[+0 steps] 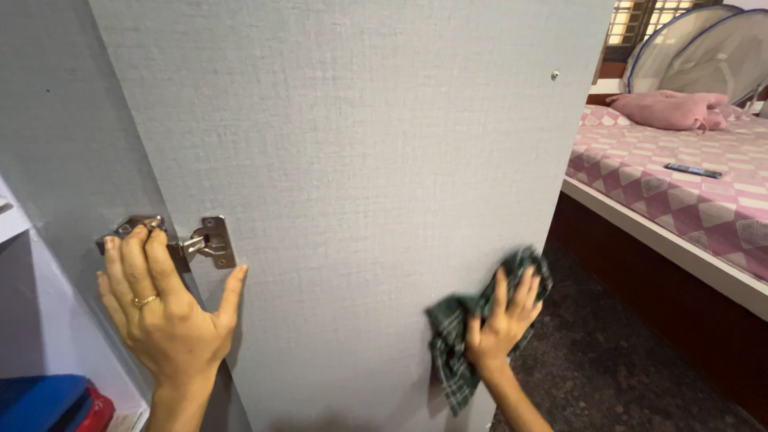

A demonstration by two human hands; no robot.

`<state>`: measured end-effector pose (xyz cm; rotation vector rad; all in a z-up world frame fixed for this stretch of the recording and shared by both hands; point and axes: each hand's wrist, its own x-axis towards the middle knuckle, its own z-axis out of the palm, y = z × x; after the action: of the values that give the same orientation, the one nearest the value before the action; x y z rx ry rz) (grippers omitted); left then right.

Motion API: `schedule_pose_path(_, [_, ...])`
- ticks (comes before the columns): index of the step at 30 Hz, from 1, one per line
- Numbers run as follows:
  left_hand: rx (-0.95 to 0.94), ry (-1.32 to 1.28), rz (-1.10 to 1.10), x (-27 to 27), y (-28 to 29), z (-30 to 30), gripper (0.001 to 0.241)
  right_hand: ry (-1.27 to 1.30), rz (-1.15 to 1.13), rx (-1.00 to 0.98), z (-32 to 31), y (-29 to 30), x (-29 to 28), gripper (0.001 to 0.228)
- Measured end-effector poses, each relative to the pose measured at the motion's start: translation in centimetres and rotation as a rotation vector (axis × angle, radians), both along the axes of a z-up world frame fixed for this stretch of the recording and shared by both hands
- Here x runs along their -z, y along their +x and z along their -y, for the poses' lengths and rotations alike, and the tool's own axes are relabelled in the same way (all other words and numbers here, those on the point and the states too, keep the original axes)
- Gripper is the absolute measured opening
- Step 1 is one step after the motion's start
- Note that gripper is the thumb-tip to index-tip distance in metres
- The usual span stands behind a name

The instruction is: The person wipes the inside surface of a wardrobe door with a green checkered cloth. They hold the door open with one hand while scrubbing the surface with the other, moving from the top edge down to the bottom.

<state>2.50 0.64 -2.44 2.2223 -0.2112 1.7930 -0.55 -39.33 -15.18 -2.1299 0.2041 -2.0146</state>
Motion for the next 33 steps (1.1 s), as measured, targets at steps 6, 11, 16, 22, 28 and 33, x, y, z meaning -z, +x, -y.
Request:
schedule_pose_path(6, [-0.017, 0.025, -0.010, -0.1, -0.4, -0.2, 0.080, -0.093, -0.063, -0.026, 1.8, 0.4, -1.1, 0.070])
schedule_pose_path(11, [0.067, -0.042, 0.041, -0.4, -0.5, 0.6, 0.075, 0.021, 0.108, -0.112, 0.5, 2.8, -9.3, 0.081])
schedule_pose_path(16, [0.106, -0.088, 0.047, -1.1, -1.2, 1.3, 0.071, -0.505, -0.249, -0.293, -7.7, 3.3, -6.9, 0.083])
schedule_pose_path(22, [0.011, 0.085, -0.022, -2.5, -2.9, -0.8, 0.068, -0.887, -0.345, -0.144, -6.3, 0.8, -1.2, 0.079])
schedule_pose_path(28, [0.118, -0.025, 0.074, -2.6, -2.7, 0.5, 0.062, 0.269, 0.006, -0.033, 0.0, 0.8, -6.8, 0.072])
schedule_pose_path(33, [0.119, -0.018, 0.097, -3.0, -2.7, 0.2, 0.043, 0.210, 0.004, -0.029, -6.6, 3.3, -9.0, 0.082])
